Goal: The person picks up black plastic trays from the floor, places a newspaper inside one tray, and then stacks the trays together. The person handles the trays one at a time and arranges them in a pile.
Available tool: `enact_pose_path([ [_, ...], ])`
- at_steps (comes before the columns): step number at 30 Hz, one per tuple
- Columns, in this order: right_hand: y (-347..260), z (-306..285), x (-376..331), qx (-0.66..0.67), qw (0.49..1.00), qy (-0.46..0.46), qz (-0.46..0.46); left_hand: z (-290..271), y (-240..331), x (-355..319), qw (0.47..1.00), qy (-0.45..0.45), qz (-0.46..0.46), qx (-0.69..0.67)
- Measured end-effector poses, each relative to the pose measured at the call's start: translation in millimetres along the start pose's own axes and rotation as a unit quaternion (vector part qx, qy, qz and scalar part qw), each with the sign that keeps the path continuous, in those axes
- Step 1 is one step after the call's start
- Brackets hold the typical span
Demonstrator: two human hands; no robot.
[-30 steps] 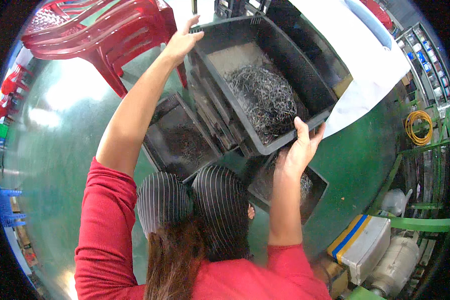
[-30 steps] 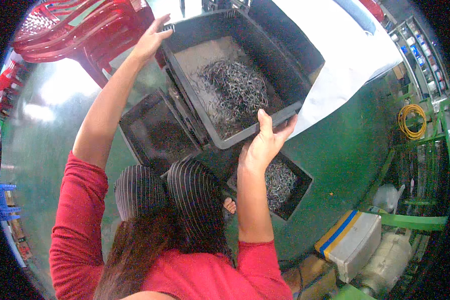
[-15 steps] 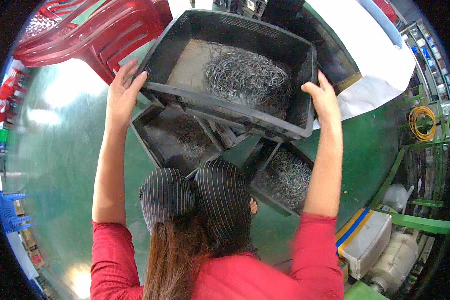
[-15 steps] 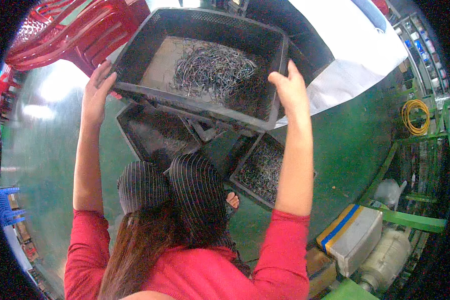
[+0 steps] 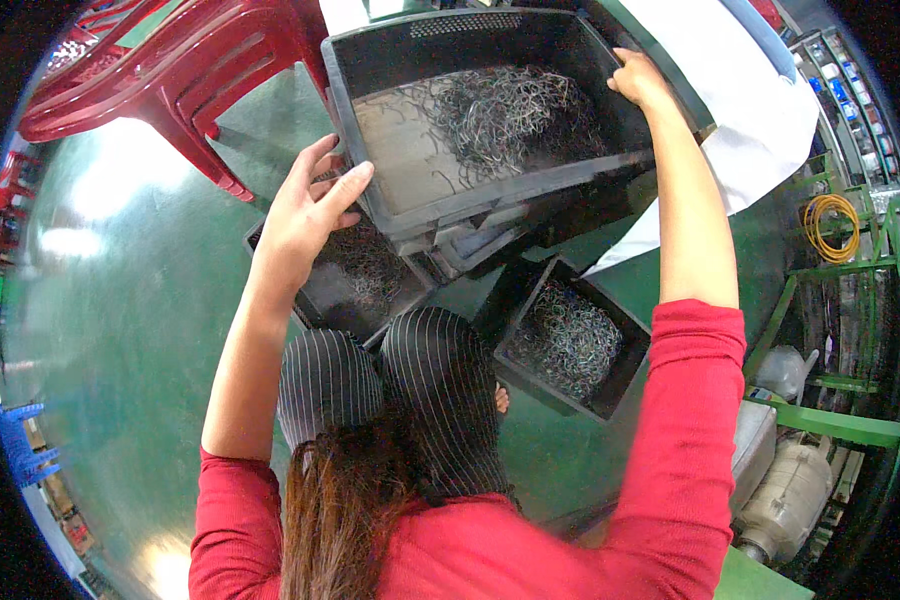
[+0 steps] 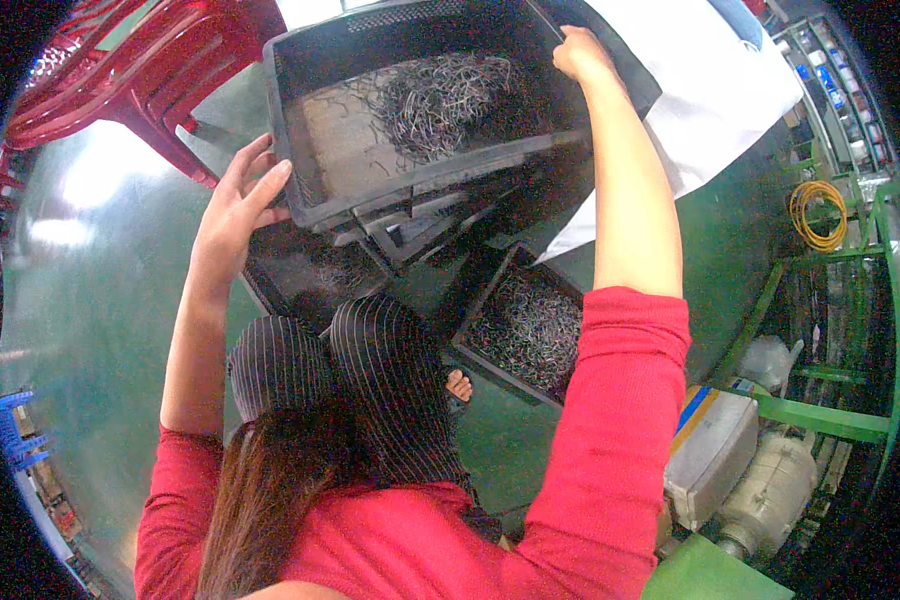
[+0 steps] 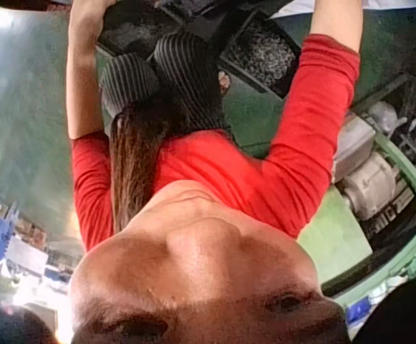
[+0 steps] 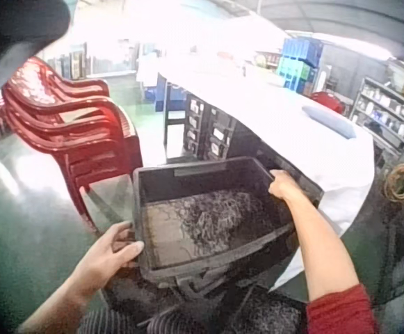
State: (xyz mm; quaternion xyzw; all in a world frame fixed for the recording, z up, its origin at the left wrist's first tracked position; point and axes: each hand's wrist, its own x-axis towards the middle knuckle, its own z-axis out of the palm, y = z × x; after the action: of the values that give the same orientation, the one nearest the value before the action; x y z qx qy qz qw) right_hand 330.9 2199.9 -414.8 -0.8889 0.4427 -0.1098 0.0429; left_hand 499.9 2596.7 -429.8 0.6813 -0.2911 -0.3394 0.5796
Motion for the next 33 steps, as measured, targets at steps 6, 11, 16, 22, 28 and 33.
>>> enact_pose_path([
  [6, 16.4, 29.0, 30.5, 0.051, 0.995, 0.072, -0.051, 33.2, 0.4, -10.7, 0.994, 0.016, 0.013, -0.105],
  [11, 33.0, 38.9, 29.4, 0.044, 0.998, 0.022, -0.030, 67.7, -8.3, -15.8, 0.996, 0.023, 0.056, -0.058],
  [16, 34.9, 30.8, 28.1, -0.033, 0.999, 0.003, -0.001, 71.3, 5.3, -10.1, 0.997, 0.024, 0.047, -0.065],
  [22, 36.3, 23.4, 57.3, -0.087, 0.996, -0.022, -0.013, 67.1, -6.5, -13.6, 0.988, 0.023, -0.010, -0.154],
  [28, 29.8, 11.9, 34.5, -0.105, 0.994, -0.034, -0.026, 75.5, -22.0, -18.8, 0.984, -0.009, 0.013, -0.176],
  [33, 2.9, 19.3, 10.5, -0.149, 0.985, -0.061, 0.061, 71.2, -22.9, -9.2, 0.984, -0.018, 0.029, -0.172],
])
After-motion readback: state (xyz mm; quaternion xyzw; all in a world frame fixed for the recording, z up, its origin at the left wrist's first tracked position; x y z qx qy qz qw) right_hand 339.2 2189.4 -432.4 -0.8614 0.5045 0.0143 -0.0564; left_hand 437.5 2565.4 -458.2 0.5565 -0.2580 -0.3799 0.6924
